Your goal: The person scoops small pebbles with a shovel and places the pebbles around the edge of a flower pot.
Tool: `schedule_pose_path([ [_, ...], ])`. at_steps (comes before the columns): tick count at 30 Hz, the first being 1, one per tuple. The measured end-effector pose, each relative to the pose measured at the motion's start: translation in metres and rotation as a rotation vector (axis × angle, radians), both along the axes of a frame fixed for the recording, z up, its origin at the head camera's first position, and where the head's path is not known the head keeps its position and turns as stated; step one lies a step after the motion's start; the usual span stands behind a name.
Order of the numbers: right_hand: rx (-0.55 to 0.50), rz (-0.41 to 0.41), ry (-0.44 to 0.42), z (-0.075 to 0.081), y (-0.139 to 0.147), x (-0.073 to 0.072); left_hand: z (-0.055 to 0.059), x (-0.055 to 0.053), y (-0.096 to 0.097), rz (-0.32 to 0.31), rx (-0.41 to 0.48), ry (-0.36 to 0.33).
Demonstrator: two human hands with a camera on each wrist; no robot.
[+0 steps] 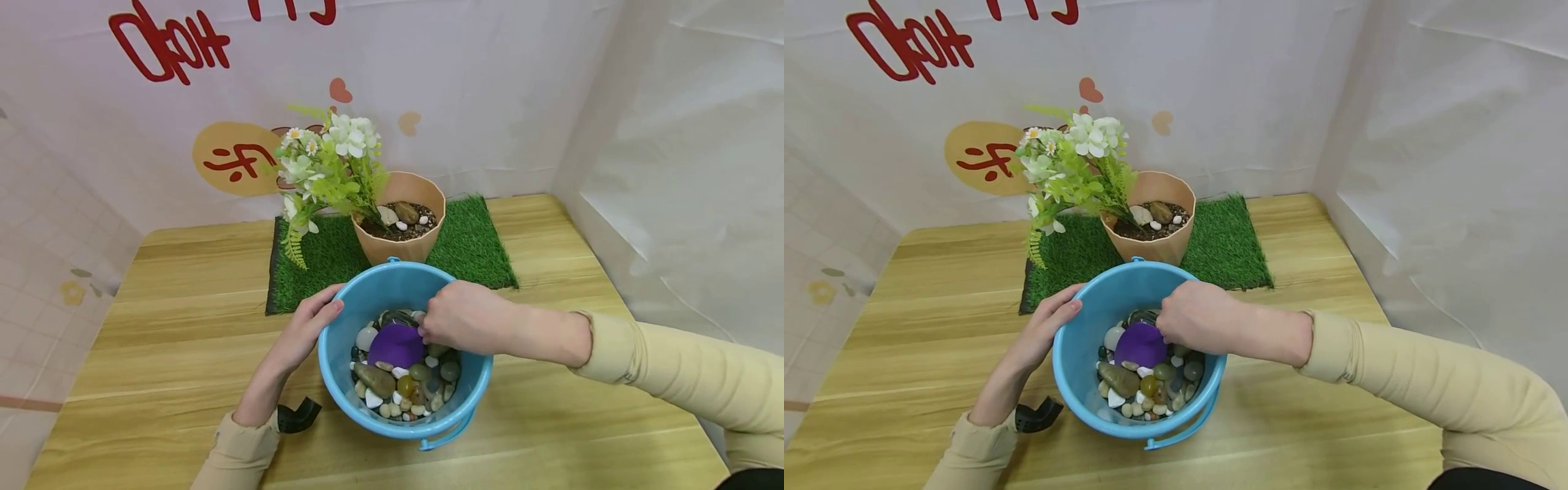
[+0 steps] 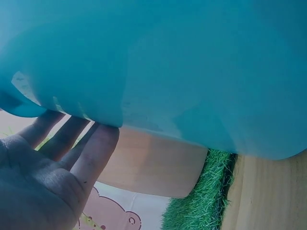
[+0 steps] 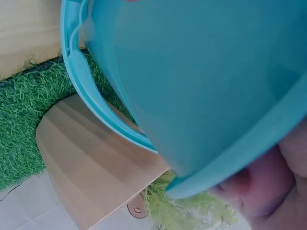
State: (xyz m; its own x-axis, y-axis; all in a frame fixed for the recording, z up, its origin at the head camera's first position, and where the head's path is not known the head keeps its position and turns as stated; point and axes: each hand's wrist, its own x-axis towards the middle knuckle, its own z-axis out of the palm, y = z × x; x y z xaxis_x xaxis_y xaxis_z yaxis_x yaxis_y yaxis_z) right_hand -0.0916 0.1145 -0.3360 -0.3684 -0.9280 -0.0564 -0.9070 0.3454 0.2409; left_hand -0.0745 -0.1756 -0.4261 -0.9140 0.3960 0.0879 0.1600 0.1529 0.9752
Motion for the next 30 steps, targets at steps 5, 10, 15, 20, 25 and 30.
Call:
schedule_pose_path([
  [5, -0.03, -0.016, -0.067, 0.002, 0.002, -0.005, 0.0, 0.0, 0.001, 0.004, 0.001, -0.005],
  [10, -0.051, -0.019, -0.107, 0.002, 0.003, -0.008, 0.0, 0.0, 0.001, 0.0, 0.005, 0.0],
  [15, -0.037, -0.03, -0.155, 0.007, 0.003, -0.011, -0.001, -0.001, 0.0, -0.004, 0.007, 0.007],
  [20, -0.053, -0.03, -0.176, 0.007, 0.002, -0.011, 0.001, -0.001, -0.001, -0.005, 0.018, 0.01],
  [25, -0.087, -0.032, -0.182, 0.002, 0.001, -0.009, 0.001, -0.001, 0.0, -0.013, 0.022, -0.009],
  [30, -0.102, -0.07, -0.188, 0.002, 0.002, -0.006, 0.001, 0.0, 0.001, -0.004, 0.013, -0.016],
])
